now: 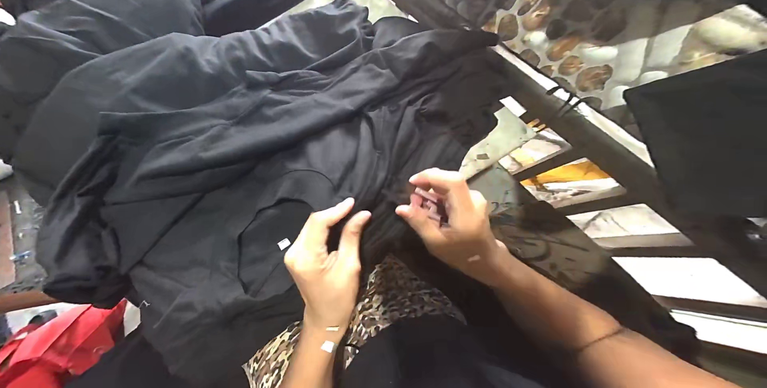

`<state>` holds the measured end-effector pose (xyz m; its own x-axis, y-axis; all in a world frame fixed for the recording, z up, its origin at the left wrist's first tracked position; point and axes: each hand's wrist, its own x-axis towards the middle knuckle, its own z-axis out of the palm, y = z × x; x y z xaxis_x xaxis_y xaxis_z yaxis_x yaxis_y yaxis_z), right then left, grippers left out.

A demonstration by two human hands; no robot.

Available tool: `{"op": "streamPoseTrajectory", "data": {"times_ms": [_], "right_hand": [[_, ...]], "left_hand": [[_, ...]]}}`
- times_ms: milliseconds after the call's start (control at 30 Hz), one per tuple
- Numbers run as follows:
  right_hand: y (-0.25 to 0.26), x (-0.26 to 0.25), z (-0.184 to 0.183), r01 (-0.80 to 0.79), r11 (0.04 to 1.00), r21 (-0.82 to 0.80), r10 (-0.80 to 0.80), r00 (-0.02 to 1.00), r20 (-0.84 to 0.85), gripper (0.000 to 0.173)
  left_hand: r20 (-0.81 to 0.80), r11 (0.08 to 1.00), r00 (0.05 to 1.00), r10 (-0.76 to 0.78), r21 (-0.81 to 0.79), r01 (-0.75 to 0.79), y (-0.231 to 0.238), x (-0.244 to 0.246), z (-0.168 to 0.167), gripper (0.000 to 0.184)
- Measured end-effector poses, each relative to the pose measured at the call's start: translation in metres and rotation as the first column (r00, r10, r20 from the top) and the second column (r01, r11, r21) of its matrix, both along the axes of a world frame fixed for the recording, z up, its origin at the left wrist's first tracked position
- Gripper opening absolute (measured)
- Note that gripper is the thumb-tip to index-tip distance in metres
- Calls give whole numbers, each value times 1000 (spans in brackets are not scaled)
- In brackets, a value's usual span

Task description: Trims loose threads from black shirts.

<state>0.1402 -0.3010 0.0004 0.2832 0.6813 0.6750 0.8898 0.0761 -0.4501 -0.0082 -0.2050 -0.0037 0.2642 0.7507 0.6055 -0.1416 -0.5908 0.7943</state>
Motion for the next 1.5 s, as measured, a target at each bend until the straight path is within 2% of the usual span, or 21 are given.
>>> {"op": "streamPoseTrajectory", "data": {"times_ms": [133, 300, 400, 467, 533, 567, 633, 700, 767, 800, 833, 867, 900, 933, 1000, 1067, 1133, 1167, 1267, 1433, 1500], "right_hand": [[-4, -14, -8, -70, 997, 12, 68, 991, 113, 34], [10, -18, -9, -93, 994, 52, 81, 978, 195, 36], [15, -14, 0, -22, 997, 68, 12, 989, 145, 32], [17, -13, 14, -38, 999, 32, 36, 998, 60, 40], [22, -14, 31, -111, 978, -177, 112, 994, -3, 51], [27, -13, 41, -145, 901, -410, 151, 988, -18, 53], [41, -8, 62, -246, 592, -767, 232, 964, -130, 43], [40, -3, 62, -312, 644, -698, 288, 945, -156, 21], [34, 0, 41, -430, 829, -359, 305, 884, -356, 14], [33, -3, 31, -498, 855, -143, 316, 720, -618, 17], [33, -8, 26, -521, 851, 62, 302, 389, -870, 22], [33, -11, 23, -509, 835, 210, 258, 26, -966, 27], [32, -12, 20, -506, 815, 281, 204, -204, -958, 30], [30, -14, 18, -504, 811, 296, 158, -298, -941, 30], [28, -20, 18, -491, 845, 212, 142, -176, -974, 19], [20, -23, 14, -446, 893, 60, 231, 340, -912, 14], [10, -18, 6, -268, 961, -72, 212, 875, -435, 29], [4, -14, 5, -174, 982, -80, 156, 968, -196, 39], [-6, -16, 9, -132, 988, -76, 140, 984, 113, 33], [10, -23, 9, -27, 999, -42, 35, 980, 195, 32], [16, -24, 15, 37, 998, -57, -26, 983, 181, 30]], "left_hand": [[-25, 991, 995, -96, -98, 93, -5, -14, 10, 11], [-162, 991, 978, -131, -32, 128, -12, -24, 4, 22], [-202, 991, 970, -133, -51, 125, -13, -28, 4, 22], [-392, 990, 919, -44, 106, 92, -22, -28, 7, 24], [-606, 913, 773, 188, 397, 89, -41, -23, 10, 22], [-661, 869, 693, 287, 484, 103, -50, -20, 13, 21], [-709, 850, 610, 355, 516, 105, -58, -16, 16, 17], [-680, 868, 635, 366, 496, 31, -56, -15, 16, 16], [-595, 887, 719, 358, 457, -63, -51, -19, 14, 16], [-537, 898, 773, 337, 429, -93, -47, -23, 14, 17], [-471, 920, 834, 287, 377, -104, -43, -29, 15, 21], [-405, 945, 888, 218, 314, -89, -40, -34, 17, 24], [-343, 969, 929, 137, 242, -53, -37, -39, 19, 27], [-291, 984, 955, 59, 176, -7, -35, -44, 21, 28], [-214, 992, 975, -62, 91, 83, -32, -48, 21, 29], [-155, 988, 976, -152, 10, 155, -33, -49, 21, 26], [-121, 984, 976, -180, -28, 178, -34, -49, 22, 25], [-116, 984, 978, -176, -29, 174, -34, -50, 21, 25], [-110, 986, 980, -166, -9, 166, -33, -49, 17, 24], [-138, 968, 964, -228, 78, 240, -38, -48, 10, 26], [-286, 967, 954, -91, 202, 152, -38, -67, 20, 42]]}}
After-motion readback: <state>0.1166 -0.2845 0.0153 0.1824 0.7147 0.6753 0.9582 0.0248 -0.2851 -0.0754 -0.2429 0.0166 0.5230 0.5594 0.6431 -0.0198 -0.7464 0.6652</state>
